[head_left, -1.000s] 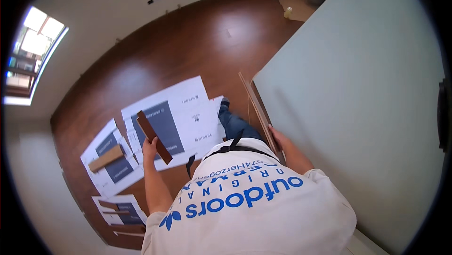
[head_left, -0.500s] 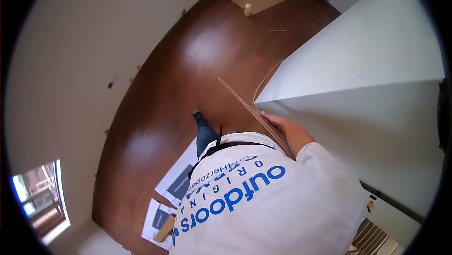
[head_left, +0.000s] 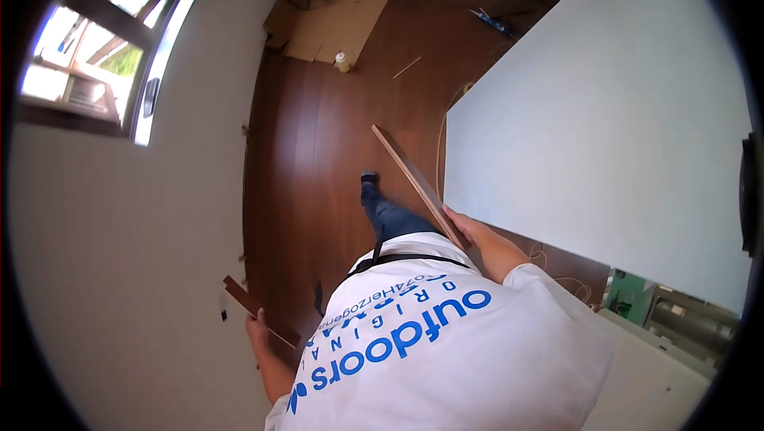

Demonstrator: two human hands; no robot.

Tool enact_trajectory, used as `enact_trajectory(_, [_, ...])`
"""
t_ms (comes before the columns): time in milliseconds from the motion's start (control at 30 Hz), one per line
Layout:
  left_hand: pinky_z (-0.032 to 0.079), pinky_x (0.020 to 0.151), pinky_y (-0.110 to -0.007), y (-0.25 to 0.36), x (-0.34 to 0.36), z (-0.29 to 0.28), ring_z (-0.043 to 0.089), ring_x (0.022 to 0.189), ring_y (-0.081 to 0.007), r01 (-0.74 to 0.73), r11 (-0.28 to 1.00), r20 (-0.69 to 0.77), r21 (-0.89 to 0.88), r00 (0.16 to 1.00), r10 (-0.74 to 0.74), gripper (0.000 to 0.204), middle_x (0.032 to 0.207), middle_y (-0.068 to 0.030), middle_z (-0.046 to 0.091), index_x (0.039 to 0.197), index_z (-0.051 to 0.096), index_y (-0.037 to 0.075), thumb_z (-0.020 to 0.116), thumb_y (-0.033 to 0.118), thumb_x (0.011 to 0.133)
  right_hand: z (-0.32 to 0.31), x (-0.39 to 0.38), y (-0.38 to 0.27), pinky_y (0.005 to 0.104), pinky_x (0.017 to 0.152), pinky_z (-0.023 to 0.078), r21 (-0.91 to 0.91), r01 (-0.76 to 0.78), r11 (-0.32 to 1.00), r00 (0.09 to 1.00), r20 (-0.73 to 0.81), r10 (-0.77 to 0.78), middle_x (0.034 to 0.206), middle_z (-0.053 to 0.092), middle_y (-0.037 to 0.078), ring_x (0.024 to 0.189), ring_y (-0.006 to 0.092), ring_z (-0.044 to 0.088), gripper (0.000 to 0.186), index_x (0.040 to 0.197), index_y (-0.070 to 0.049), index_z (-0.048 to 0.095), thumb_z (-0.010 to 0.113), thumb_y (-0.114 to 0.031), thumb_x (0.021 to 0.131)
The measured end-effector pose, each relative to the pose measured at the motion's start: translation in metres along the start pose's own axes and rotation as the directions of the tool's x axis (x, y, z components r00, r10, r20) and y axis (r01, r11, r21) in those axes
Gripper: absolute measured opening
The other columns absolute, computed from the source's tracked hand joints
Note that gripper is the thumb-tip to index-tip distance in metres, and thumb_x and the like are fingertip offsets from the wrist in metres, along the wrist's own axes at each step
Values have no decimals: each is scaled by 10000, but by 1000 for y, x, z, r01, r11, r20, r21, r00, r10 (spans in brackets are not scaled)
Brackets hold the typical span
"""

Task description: The person measures and marks a floorboard using a square and pencil, fits it against the wall, and secures it using a pneumatic nailer.

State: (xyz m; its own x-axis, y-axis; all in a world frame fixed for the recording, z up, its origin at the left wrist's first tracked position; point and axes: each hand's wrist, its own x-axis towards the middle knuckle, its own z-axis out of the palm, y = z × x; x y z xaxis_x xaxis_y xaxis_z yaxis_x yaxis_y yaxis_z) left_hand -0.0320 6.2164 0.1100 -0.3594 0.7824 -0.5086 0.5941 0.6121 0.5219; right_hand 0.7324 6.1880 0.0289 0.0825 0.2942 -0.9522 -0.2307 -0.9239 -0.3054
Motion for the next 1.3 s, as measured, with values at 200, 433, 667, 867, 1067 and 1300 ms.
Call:
enact_trajectory(200, [525, 789, -359, 239, 167, 59, 614, 836, -160, 43, 995, 122, -91, 992, -32, 283, 889, -52, 709, 1039, 701, -2, 763, 269, 991, -10, 42, -105, 447, 1076, 457, 205, -109, 973, 993, -18, 115, 1384, 678, 169, 1232, 305, 647, 886, 1433, -55, 621, 475, -793, 966])
enact_trajectory(433, [526, 728, -351, 433, 275, 187, 641, 801, -174, -70, 998, 550, 3, 833, 57, 244, 907, -56, 725, 1042, 700, 32, 727, 272, 1007, -39, 61, -291, 529, 1112, 401, 201, -93, 975, 973, -188, 132, 1523, 562, 174, 1357, 324, 551, 974, 1492, -105, 568, 448, -878, 911])
enact_trajectory(667, [539, 747, -352, 641, 397, 249, 651, 817, -185, -261, 913, 715, 314, 698, -46, 253, 934, -66, 728, 1095, 694, 43, 680, 287, 1028, -77, 73, -417, 446, 1132, 384, 442, 29, 897, 973, -218, 76, 1528, 516, 223, 1367, 340, 499, 1006, 1526, -32, 508, 434, -849, 943])
enact_trajectory(867, [550, 764, -354, 877, 513, 344, 659, 830, -195, -475, 832, 821, 287, 570, 43, 270, 958, -76, 731, 1140, 689, 52, 640, 300, 1046, -120, 101, -489, 387, 1093, 414, 416, 165, 894, 938, -345, -12, 1420, 612, 216, 1279, 289, 575, 895, 1500, 6, 530, 410, -741, 1021])
enact_trajectory(1067, [561, 780, -355, 1140, 546, 503, 668, 844, -205, -588, 808, 881, 37, 400, 251, 292, 982, -85, 735, 1185, 683, 61, 600, 312, 1064, -205, 140, -604, 359, 976, 475, 624, 354, 697, 915, -386, -119, 1239, 682, 167, 1051, 230, 640, 707, 1371, -41, 631, 402, -641, 1075])
enact_trajectory(1300, [463, 1083, -386, 1399, 264, 625, 605, 1251, -271, -300, 890, 817, 343, 563, -125, 522, 1381, -119, 665, 1444, 575, -7, 614, 346, 1062, -347, 184, -677, 353, 707, 552, 827, 307, 471, 940, -341, -14, 857, 743, 100, 726, 223, 678, 746, 1062, -30, 747, 414, -698, 1050])
